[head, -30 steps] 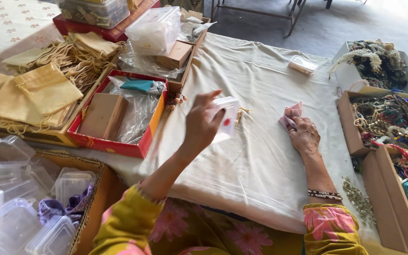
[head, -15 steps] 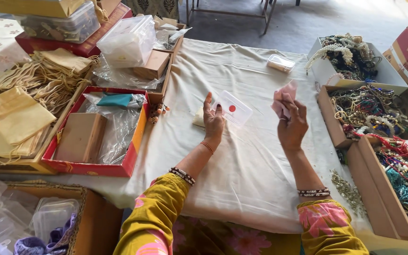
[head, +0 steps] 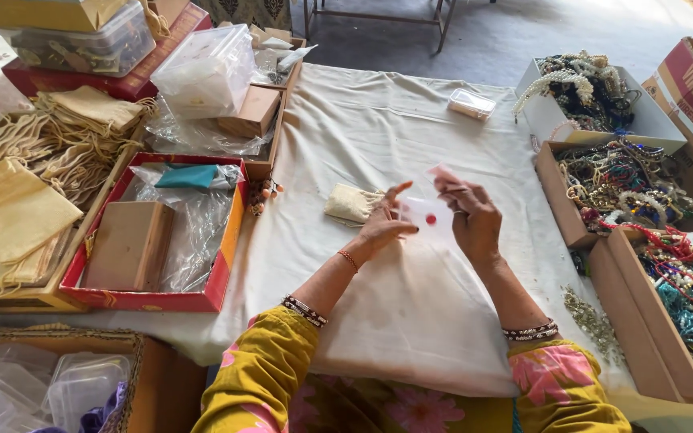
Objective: Organizing and packing various pieces of jewelry and beads into small plastic containers and pouches.
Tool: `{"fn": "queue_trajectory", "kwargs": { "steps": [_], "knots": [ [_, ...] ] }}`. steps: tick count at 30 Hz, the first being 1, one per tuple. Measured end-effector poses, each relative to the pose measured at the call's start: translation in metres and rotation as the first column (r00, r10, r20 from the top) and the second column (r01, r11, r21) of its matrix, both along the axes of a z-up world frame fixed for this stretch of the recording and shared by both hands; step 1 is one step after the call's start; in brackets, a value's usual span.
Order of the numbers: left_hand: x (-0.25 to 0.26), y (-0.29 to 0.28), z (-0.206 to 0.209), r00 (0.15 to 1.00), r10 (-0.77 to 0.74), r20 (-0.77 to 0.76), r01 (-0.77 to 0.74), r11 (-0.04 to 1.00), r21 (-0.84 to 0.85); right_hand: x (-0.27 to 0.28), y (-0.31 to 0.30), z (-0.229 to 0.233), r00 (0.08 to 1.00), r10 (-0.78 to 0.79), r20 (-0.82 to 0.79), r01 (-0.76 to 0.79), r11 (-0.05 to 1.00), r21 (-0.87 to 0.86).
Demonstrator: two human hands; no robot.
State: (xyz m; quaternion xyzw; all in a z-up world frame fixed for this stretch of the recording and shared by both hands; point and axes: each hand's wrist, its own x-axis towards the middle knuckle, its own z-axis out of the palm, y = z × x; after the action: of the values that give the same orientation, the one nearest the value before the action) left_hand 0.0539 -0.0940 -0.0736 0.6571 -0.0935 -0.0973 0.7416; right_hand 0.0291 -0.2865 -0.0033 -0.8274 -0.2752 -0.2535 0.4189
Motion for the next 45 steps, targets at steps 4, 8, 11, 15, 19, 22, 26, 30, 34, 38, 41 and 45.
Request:
{"fn": "queue_trajectory", "kwargs": {
  "steps": [4, 8, 11, 15, 19, 22, 26, 30, 34, 38, 41, 45],
  "knots": [
    [0.01, -0.005, -0.017, 0.981, 0.175, 0.087, -0.157, 0.97, -0.188, -0.006, 0.007, -0.002, 0.96, -0.149, 0.237, 0.136, 0.988, 0.068],
    [0.023, -0.024, -0.046, 0.981, 0.18, 0.068, -0.154, 0.946, -0.284, -0.015, 0.023, -0.007, 0.974, 0.081, 0.212, -0.06, 0.993, -0.105],
    [0.048, -0.024, -0.096, 0.944, 0.154, 0.292, -0.228, 0.944, 0.24, 0.001, 0.025, -0.029, 0.926, 0.285, 0.249, -0.178, 0.908, -0.379],
    [0.024, -0.025, -0.06, 0.957, 0.168, 0.236, -0.196, 0.975, 0.103, 0.034, 0.009, -0.059, 0.978, 0.076, 0.197, 0.04, 0.847, -0.53],
    [0.009, -0.025, -0.035, 0.984, 0.155, 0.09, -0.156, 0.988, 0.004, 0.034, 0.002, -0.04, 0.992, -0.122, -0.021, 0.097, 0.872, -0.481],
    [-0.005, -0.024, -0.017, 0.978, 0.144, 0.15, -0.153, 0.987, 0.05, 0.064, -0.023, -0.064, 0.984, -0.153, -0.091, 0.123, 0.952, -0.279],
    [-0.021, -0.018, -0.003, 0.773, 0.145, 0.617, -0.359, 0.902, 0.238, 0.089, -0.06, -0.082, 0.912, -0.411, -0.007, 0.401, 0.892, -0.209],
    [-0.03, -0.018, 0.012, 0.766, 0.116, 0.632, -0.418, 0.837, 0.354, 0.05, -0.042, -0.042, 0.85, -0.523, 0.057, 0.526, 0.847, -0.071],
    [-0.014, -0.026, -0.017, 0.849, -0.003, 0.528, -0.324, 0.787, 0.524, 0.01, 0.007, -0.023, 0.934, -0.08, 0.349, 0.099, 0.994, -0.037],
    [0.013, -0.032, -0.059, 0.935, -0.065, 0.348, -0.206, 0.701, 0.683, 0.008, 0.018, -0.021, 0.938, 0.038, 0.344, 0.099, 0.924, -0.37],
    [-0.01, -0.031, -0.024, 0.891, -0.004, 0.455, -0.316, 0.713, 0.625, 0.008, 0.013, -0.01, 0.983, 0.002, 0.182, 0.074, 0.91, -0.407],
    [-0.014, -0.029, -0.021, 0.83, -0.053, 0.555, -0.326, 0.761, 0.561, 0.028, -0.007, -0.021, 0.982, -0.077, 0.171, 0.143, 0.899, -0.415]
  ]
}}
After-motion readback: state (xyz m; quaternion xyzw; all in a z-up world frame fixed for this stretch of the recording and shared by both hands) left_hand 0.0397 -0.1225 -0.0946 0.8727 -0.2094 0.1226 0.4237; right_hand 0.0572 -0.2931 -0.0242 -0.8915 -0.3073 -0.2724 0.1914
